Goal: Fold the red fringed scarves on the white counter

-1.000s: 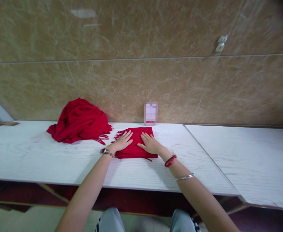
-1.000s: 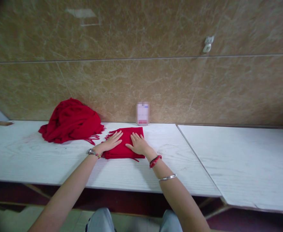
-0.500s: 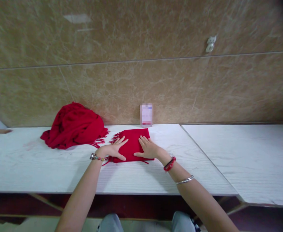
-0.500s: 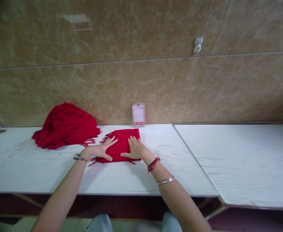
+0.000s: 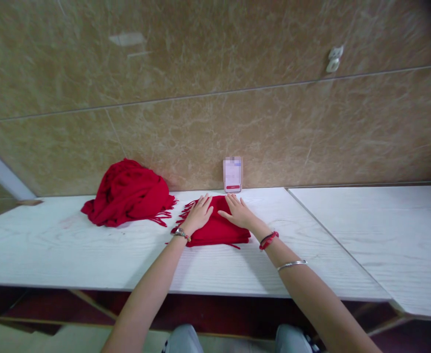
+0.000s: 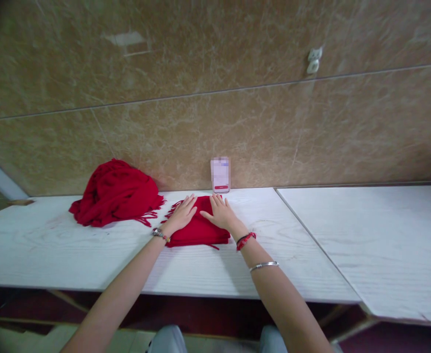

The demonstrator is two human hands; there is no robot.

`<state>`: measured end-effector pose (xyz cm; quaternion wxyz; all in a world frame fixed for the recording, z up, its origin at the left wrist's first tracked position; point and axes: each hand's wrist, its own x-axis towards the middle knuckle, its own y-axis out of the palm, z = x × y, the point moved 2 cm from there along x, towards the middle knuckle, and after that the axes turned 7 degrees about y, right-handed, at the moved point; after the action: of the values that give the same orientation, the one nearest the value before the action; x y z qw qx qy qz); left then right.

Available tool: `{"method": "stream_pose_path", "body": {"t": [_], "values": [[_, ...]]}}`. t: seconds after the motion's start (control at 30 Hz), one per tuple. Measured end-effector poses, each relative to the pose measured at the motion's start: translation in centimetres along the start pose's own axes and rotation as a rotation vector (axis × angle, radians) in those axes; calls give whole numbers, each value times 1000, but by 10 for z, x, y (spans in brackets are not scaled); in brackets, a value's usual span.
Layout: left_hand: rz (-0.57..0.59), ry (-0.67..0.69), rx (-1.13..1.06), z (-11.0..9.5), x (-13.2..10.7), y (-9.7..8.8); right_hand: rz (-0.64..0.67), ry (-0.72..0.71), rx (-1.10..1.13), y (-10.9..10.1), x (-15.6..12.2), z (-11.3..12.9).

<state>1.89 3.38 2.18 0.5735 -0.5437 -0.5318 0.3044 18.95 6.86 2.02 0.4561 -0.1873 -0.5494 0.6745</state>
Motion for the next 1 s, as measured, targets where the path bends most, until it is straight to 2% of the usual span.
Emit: {"method": "stream_pose_path", "body": {"t": [0.1,0.23,0.33,0.4,0.5,0.6,0.63,0.73,0.8,0.9,1.0], "values": [[121,-32,49,5,0,12,87,67,2,9,6,-5],[105,-88,61,14,0,16,131,158,11,17,8,-13],[82,-153,30,18,0,17,129,176,12,16,7,-14],[40,-203,4,21,-3,14,87,145,-3,12,4,-11],[-101,-278,-1,25,-9,3,-38,47,-38,1,-3,-2],[-204,-241,10,26,-15,-5,-72,-60,-68,-1,-12,11],[-181,-204,4,26,-15,-4,-45,-82,-81,1,-14,15],[19,-117,-41,25,-16,6,52,-97,-114,10,-19,21],[107,-101,-65,26,-17,13,79,-87,-124,15,-20,22],[121,-103,-65,26,-17,15,96,-68,-135,15,-20,20],[92,-114,-30,25,-20,7,67,-80,-125,9,-20,19]]}}
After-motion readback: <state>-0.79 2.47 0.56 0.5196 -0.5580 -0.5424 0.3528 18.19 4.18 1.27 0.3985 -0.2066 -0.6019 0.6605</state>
